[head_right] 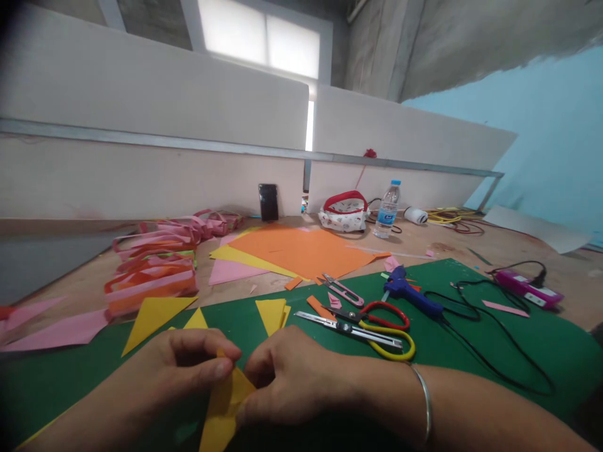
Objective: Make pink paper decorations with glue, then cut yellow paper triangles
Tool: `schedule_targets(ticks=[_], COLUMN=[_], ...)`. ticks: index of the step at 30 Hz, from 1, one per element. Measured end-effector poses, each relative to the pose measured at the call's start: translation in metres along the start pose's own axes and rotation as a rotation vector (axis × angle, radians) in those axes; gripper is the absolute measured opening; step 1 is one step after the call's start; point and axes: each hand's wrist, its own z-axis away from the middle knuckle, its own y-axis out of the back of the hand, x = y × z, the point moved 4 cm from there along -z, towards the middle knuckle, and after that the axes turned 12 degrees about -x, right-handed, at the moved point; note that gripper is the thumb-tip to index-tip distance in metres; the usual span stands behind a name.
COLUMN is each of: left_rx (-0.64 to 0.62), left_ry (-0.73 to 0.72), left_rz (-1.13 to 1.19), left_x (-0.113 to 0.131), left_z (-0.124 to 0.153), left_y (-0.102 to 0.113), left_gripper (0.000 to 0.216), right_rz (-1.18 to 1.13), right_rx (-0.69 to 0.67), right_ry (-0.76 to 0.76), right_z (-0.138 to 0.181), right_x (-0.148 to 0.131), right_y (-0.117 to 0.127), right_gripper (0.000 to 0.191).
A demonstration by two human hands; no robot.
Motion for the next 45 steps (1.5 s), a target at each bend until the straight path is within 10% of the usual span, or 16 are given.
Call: schedule_targets(ticks=[7,14,33,38,42,45], left_rx=[0.051,-0.199,-0.311,-0.331,-0.283,-0.311], left_ry=[0.127,0.062,0.23,0.189,0.162,0.175], left_rz=[0.095,-0.073,0.238,0.393,0.521,0.546], left_x=[-0.011,-0.001,-0.024,-0.02,-0.011,-0.008], left_z=[-0.002,-0.003,-0.006,-0.006,-0.002,0.0], left_y=[0.006,-0.001,0.0,0.002,0.003,0.001], left_gripper=[0.033,0.019,0.03,0.039,0.035,0.032], right_rz=[-0.137,-0.328,-0.688,-0.323,0.537,0.955], right_rx=[0.016,0.126,0.037,0.246,0.534,0.547], right_ry=[-0.041,-0.019,-0.015,0.16,0.542,0.646], right_z=[-0.003,-0.002,-0.014,-0.005,0.016,0.02], right_x=[0.006,0.006,0.016,0.008,-0.02,-0.027], right_y=[-0.001,0.01,0.009,0.024,0.035,0.026], right_gripper=[0.025,0.009,0.031,0.035,0.059,0.035])
